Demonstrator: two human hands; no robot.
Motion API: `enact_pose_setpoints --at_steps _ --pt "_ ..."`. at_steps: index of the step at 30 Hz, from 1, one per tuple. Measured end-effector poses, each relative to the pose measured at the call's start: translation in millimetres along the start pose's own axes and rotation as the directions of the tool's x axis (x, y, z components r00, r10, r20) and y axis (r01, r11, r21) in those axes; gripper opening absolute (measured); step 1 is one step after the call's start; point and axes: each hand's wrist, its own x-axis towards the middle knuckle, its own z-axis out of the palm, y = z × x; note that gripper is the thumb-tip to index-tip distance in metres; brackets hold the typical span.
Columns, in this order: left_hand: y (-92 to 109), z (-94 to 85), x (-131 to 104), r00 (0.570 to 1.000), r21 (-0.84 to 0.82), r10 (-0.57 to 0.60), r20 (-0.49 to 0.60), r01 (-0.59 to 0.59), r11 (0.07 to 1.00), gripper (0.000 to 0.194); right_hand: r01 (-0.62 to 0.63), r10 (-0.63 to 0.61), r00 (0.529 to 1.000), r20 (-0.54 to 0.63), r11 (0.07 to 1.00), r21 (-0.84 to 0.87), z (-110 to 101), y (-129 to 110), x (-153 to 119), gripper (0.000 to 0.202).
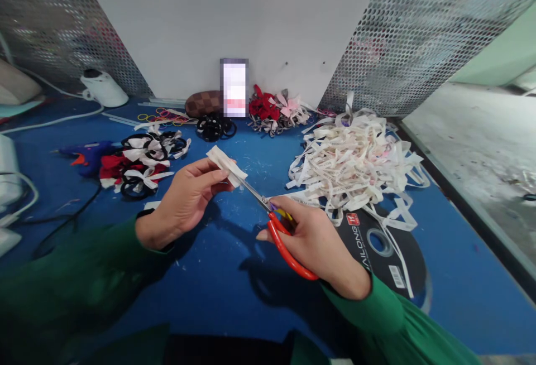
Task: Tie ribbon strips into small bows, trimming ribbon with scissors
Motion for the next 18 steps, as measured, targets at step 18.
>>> enact_pose_setpoints --at_steps 18 --pt "-4.5 2.4 -2.4 0.999 0.000 -0.033 0.021 0.033 0.999 0.027 0.001 -0.002 0.999 0.040 1.000 0.024 4.6 2.0 -0.4 0.042"
